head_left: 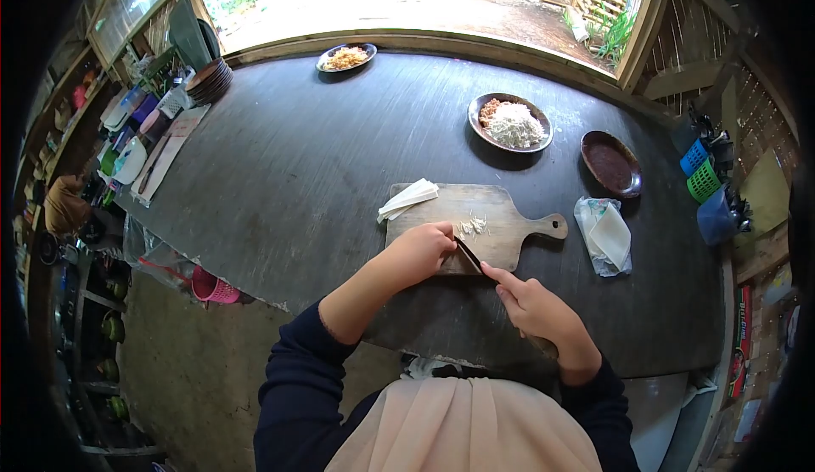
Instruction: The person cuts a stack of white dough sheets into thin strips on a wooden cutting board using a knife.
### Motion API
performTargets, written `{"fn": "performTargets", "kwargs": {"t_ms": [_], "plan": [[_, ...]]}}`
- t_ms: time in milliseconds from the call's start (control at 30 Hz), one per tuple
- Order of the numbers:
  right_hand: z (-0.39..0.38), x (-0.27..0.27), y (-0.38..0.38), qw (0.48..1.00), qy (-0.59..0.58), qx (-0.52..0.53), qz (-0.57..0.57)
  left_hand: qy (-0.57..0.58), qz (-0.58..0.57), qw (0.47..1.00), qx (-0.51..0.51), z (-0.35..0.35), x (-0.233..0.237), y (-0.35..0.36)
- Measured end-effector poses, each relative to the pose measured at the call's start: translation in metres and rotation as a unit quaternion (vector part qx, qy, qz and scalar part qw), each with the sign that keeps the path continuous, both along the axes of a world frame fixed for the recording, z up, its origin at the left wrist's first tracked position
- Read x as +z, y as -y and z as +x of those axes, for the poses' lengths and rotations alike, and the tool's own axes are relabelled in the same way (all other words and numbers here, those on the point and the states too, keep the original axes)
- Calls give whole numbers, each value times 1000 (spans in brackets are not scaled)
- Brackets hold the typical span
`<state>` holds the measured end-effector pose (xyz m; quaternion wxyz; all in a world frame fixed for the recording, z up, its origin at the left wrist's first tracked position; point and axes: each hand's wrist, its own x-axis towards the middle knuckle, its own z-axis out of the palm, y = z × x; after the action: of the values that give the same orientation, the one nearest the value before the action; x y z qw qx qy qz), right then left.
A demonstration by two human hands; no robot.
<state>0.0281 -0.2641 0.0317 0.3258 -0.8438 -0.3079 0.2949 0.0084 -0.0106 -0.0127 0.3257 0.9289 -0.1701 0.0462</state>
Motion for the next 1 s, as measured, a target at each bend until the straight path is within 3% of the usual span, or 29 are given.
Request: {"fn": "performTargets", "kwargs": {"t_ms": [233,600,1000], "plan": [[1,21,10,998,-52,9,-44,-3,8,1000,0,2,-5,-2],[-1,-3,7,997,65,-14,45,-11,9,1000,-8,1,-1,-2],[0,-5,8,996,80,26,28,-6,9,1000,-3,0,0,-2]]}}
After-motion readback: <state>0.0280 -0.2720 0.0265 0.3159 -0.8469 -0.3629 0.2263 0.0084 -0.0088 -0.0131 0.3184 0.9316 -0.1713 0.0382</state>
